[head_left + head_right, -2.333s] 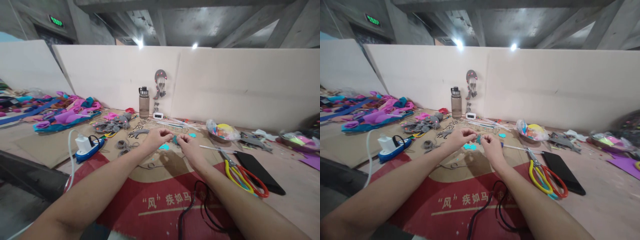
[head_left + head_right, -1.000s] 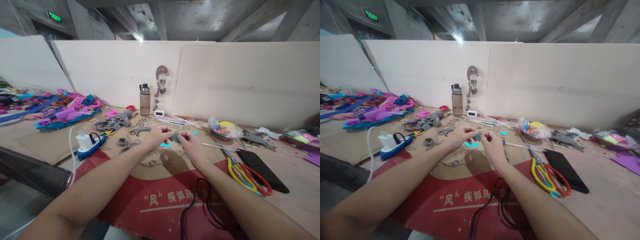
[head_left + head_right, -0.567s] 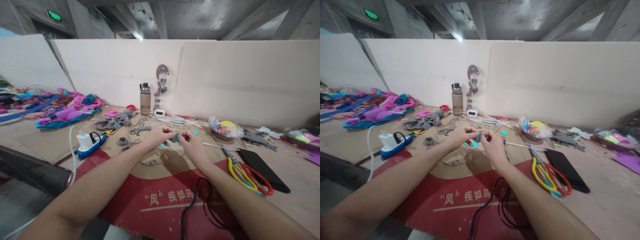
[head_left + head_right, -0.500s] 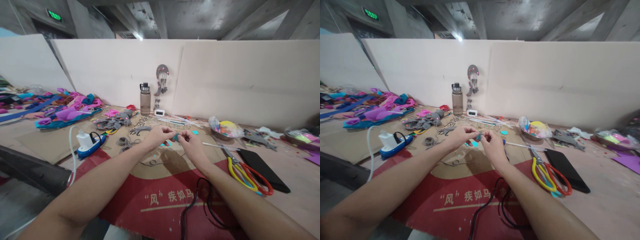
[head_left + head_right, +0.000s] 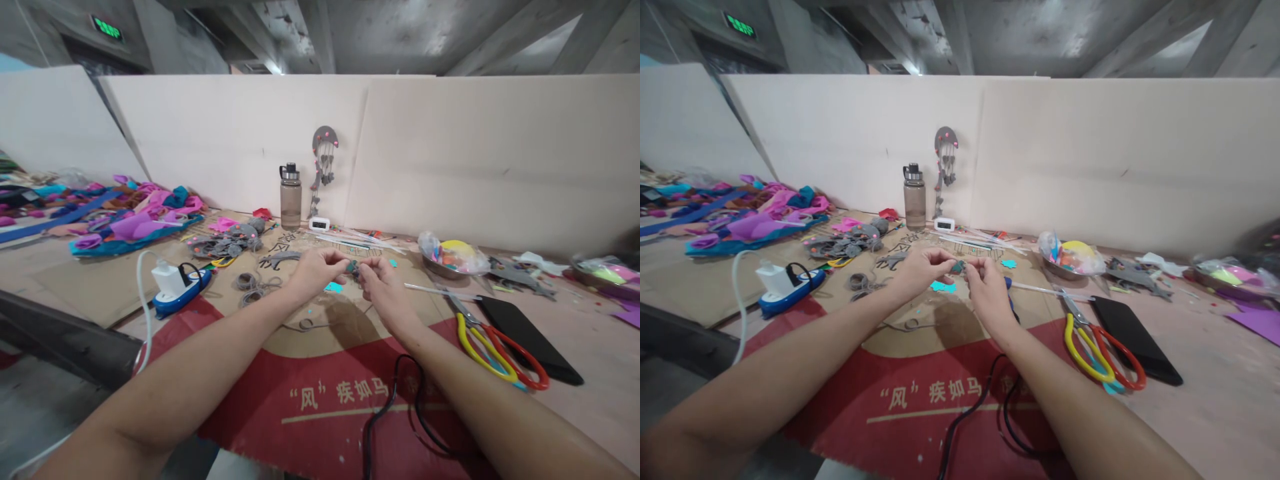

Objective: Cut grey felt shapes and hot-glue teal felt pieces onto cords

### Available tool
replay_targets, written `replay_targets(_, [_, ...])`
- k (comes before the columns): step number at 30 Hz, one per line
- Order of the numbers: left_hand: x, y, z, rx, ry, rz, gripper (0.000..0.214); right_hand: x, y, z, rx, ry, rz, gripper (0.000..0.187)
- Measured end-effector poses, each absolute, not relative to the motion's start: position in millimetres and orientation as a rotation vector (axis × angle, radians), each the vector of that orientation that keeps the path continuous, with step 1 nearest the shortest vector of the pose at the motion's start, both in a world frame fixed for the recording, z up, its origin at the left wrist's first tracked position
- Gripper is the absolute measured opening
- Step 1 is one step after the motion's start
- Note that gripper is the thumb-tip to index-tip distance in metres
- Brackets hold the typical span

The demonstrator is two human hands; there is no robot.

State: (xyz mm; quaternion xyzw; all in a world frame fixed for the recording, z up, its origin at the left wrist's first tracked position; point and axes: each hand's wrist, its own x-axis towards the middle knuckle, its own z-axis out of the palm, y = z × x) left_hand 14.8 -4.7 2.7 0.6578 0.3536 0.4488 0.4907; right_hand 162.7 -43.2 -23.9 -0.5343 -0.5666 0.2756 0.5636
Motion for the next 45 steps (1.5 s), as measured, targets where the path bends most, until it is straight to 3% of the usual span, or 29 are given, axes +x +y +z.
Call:
replay_targets(3, [16,3,-1,1.503,0.802,1.159,0.006,166,-42,-21,-1.323,-1.361,0.740,0.021])
replay_targets(11, [6,23,-5,1.407,0.789,1.324,0.016,215,-31,-10,-1.841,-1.705,-0.253,0.018])
replay_targets(14, [1,27,-5,1.435,0.822,1.370,0.021,231,-25,-18,-2.030,-1.836,-0.337,0.032])
replay_targets(17, [-2,31,-4,1.435,0.847,1.400,0.022,233,-24,-24,-1.899,-1.953,-0.343,0.035])
replay_targets(22, [-6,32,1,1.303,0.848,1.403,0.022,228,-27,-24,-1.802,-1.859,-0.054,0.037])
replay_targets(27, [-6,33,3,1.216,0.803,1.423,0.019,232,-19,-28,-1.789,-1.314,0.638,0.019])
replay_targets(30, [-6,36,1,1.231,0.816,1.453,0.013,230,-17,-28,-1.712,-1.160,0.842,0.013])
replay_targets(35, [-7,38,-1,1.295,0.836,1.450,0.011,212,-27,-13,-1.472,-1.045,0.957,0.012])
replay_targets(39, [-8,35,0,1.326,0.894,1.407,0.013,197,-38,1,-1.153,-1.061,0.873,0.023])
replay_targets(45, [-6,31,3,1.327,0.919,1.356,0.016,181,-51,9,-1.178,-1.382,0.704,0.029])
